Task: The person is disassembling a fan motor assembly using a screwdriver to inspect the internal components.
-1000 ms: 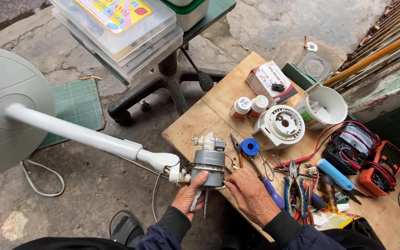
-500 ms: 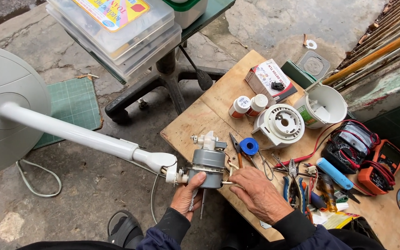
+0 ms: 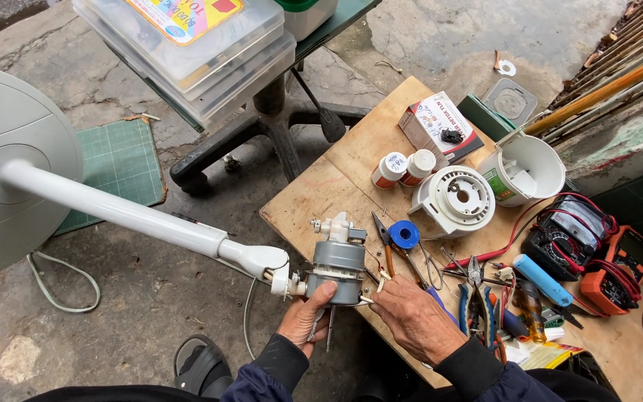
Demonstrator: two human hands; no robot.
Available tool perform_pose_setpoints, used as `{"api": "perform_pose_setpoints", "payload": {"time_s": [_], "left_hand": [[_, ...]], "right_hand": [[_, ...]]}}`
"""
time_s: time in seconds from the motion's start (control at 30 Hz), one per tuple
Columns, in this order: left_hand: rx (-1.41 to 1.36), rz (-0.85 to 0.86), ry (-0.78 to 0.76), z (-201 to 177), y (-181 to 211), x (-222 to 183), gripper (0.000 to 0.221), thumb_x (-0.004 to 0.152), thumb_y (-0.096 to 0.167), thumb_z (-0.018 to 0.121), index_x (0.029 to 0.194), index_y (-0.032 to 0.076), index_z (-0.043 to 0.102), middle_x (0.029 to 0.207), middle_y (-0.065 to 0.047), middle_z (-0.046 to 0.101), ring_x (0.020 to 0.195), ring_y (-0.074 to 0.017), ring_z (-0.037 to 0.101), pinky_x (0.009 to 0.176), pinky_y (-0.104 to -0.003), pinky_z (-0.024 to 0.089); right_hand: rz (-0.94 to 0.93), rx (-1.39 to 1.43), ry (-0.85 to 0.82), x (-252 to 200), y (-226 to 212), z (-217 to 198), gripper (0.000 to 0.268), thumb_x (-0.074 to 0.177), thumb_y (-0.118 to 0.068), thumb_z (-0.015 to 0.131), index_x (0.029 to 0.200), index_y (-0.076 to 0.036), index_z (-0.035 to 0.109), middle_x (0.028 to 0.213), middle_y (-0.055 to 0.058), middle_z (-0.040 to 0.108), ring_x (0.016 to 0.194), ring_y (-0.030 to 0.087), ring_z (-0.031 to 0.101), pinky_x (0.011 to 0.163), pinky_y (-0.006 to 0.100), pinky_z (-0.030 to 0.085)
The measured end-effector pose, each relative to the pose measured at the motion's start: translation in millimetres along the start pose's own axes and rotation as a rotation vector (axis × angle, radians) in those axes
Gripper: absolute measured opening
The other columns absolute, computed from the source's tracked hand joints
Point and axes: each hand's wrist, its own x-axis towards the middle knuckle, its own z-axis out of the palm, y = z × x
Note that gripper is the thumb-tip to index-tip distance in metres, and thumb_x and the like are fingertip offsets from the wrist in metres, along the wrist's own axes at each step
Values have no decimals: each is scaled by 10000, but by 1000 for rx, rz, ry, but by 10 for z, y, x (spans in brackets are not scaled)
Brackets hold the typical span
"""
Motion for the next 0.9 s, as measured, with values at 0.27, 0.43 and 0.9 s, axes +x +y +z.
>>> {"api": "perform_pose_setpoints", "payload": {"time_s": [0.27, 0.43, 0.9], "left_hand": [[-30, -2, -19, -52, -90, 96, 392, 854, 354, 929, 1033, 118, 673, 545, 57, 344, 391, -43, 227, 372, -250, 102], [-9, -28, 22, -5, -45, 85, 407, 829, 377, 924, 1061, 94, 747, 574, 60, 347, 432, -42, 212, 392, -250, 112], [5, -39, 49, -65, 26, 49, 441, 813, 388, 911, 1078, 91, 722, 605, 37, 343, 462, -60, 217, 416, -265, 109]], "right_hand": [[41, -44, -10, -39, 52, 196, 61, 1115, -127, 630, 1101, -77, 663, 911, 78, 594, 827, 285, 547, 826, 454, 536], [110, -4, 28, -78, 42, 204, 74, 1127, -148, 628, 1152, -95, 673, 1023, 104, 615, 932, 319, 555, 821, 511, 503], [1056, 820, 528, 105, -189, 175, 390, 1059, -211, 548, 1321, -44, 782, 1397, 115, 791, 1292, 232, 730, 1127, 359, 558]]}}
